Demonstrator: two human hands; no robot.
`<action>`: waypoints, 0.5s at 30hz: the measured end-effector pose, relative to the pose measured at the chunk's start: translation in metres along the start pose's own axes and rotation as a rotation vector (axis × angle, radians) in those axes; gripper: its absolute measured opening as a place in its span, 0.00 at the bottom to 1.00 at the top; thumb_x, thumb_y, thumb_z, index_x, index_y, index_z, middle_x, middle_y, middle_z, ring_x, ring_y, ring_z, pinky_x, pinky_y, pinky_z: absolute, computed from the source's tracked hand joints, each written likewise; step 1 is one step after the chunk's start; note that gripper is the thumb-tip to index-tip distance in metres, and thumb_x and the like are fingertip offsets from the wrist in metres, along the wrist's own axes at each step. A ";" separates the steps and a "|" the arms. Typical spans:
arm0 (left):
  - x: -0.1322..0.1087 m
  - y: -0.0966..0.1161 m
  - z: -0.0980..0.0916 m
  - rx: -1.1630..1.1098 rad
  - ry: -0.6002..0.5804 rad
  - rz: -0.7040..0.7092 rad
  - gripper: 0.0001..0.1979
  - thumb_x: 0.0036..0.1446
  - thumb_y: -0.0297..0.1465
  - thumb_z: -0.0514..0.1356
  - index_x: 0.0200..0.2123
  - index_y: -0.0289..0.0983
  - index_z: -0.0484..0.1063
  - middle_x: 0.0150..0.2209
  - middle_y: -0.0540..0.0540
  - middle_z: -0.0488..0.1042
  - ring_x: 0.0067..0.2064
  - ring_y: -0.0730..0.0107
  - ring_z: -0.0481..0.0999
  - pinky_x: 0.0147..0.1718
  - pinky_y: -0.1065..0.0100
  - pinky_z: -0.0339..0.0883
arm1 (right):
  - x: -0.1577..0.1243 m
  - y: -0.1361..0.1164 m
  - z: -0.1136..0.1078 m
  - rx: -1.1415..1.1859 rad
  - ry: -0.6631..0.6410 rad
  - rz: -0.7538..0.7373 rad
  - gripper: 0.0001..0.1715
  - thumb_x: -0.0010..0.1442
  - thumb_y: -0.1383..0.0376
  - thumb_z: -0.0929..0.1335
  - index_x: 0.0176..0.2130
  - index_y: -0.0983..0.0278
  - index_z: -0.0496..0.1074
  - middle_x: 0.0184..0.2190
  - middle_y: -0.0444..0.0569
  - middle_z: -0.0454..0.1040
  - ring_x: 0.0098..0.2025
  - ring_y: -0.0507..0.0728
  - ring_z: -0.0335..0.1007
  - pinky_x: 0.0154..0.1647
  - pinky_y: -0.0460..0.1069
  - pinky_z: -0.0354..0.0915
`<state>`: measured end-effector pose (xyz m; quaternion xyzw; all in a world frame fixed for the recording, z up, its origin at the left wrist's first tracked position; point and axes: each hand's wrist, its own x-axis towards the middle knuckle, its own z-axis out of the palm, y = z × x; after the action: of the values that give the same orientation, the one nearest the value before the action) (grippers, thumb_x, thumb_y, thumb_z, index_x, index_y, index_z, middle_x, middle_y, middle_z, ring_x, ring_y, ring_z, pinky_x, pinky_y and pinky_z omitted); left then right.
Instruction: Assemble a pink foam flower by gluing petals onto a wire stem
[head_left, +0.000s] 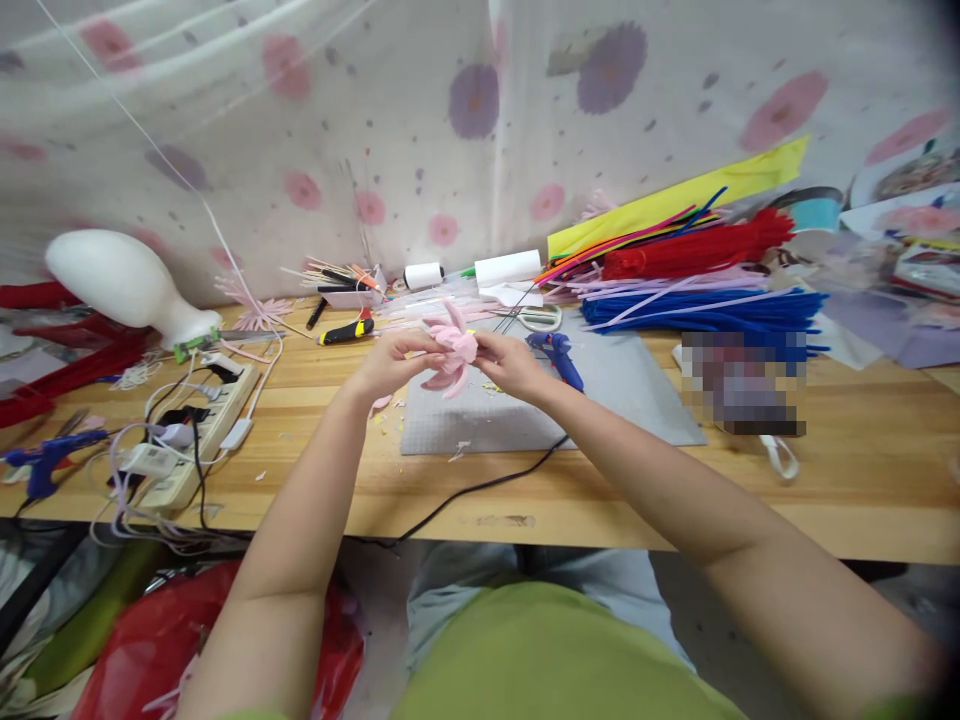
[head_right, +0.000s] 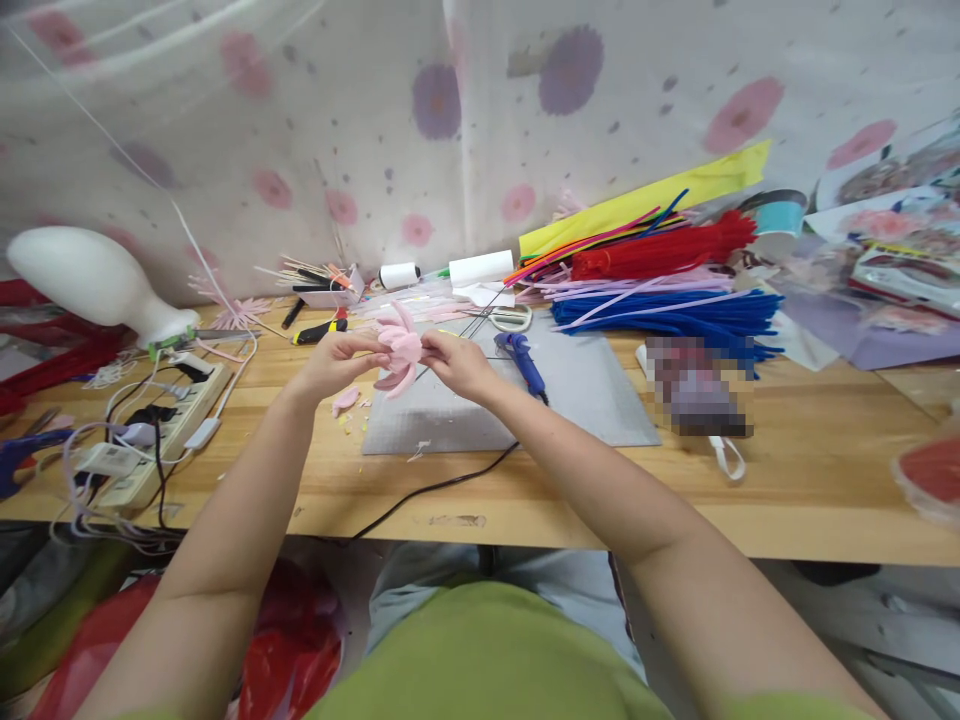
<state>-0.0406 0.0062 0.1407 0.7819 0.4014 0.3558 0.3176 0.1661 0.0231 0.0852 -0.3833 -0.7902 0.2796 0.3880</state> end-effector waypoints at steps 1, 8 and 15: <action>0.001 0.002 0.001 0.003 0.011 -0.001 0.15 0.45 0.43 0.66 0.27 0.37 0.80 0.30 0.44 0.79 0.34 0.66 0.76 0.38 0.66 0.66 | -0.001 0.002 -0.001 0.044 0.011 0.007 0.09 0.56 0.66 0.64 0.38 0.64 0.71 0.36 0.49 0.75 0.39 0.57 0.68 0.41 0.49 0.61; 0.004 -0.006 0.004 -0.188 0.421 0.018 0.24 0.53 0.51 0.57 0.43 0.40 0.76 0.42 0.42 0.78 0.42 0.69 0.76 0.41 0.67 0.67 | 0.002 -0.002 -0.016 0.412 -0.018 -0.019 0.11 0.54 0.62 0.65 0.38 0.64 0.71 0.39 0.49 0.74 0.44 0.56 0.68 0.46 0.52 0.64; 0.020 -0.020 0.005 -0.273 0.343 0.049 0.25 0.51 0.48 0.59 0.48 0.41 0.70 0.45 0.43 0.76 0.46 0.65 0.75 0.42 0.66 0.68 | 0.047 -0.044 -0.042 0.504 -0.111 0.012 0.08 0.55 0.64 0.67 0.36 0.64 0.71 0.31 0.45 0.72 0.38 0.53 0.68 0.42 0.50 0.65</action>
<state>-0.0367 0.0316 0.1280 0.6691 0.3784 0.5424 0.3389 0.1641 0.0437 0.1597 -0.2634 -0.7134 0.4905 0.4256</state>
